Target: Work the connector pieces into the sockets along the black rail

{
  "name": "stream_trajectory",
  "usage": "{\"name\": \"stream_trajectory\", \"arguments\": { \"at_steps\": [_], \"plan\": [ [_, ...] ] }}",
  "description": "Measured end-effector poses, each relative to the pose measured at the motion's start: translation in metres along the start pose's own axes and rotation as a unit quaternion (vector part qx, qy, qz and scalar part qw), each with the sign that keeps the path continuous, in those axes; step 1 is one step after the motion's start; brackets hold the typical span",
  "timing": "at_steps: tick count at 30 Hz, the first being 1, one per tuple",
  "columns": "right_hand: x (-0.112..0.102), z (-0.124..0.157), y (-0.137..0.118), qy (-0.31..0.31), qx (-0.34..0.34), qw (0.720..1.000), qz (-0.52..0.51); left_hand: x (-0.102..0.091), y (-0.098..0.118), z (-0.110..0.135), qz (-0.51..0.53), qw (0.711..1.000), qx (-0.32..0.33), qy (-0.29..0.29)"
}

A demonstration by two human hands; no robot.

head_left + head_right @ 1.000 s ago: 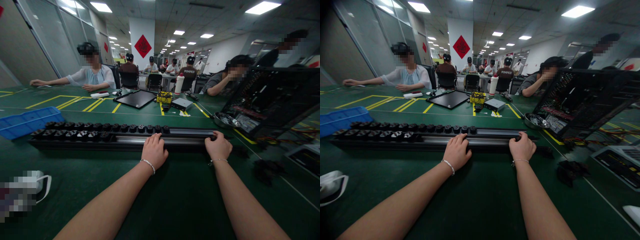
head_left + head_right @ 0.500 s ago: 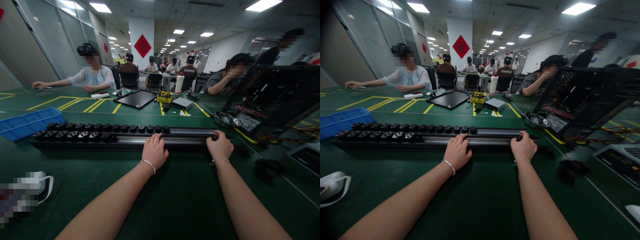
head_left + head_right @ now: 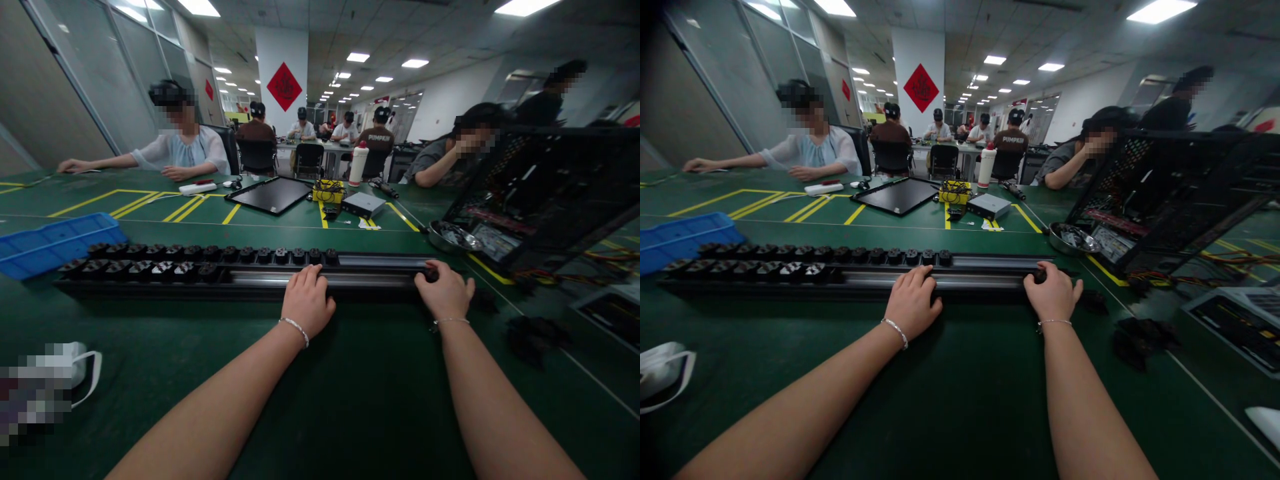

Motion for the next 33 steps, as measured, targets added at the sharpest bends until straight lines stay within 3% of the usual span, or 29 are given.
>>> {"name": "stream_trajectory", "arguments": {
  "at_steps": [33],
  "plan": [
    [-0.0023,-0.0044,0.0015,0.012,0.018,0.999,-0.030,0.0000,-0.0001,-0.0008,-0.004,1.000,0.006,0.001]
  ]
}}
Point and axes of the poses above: each hand's wrist, its own z-axis away from the middle knuckle, its own x-axis out of the palm, y = z × x, the point moved 4 cm from there along -z, towards the middle knuckle, and after that the axes turned 12 degrees about y, right-handed, at the moved point
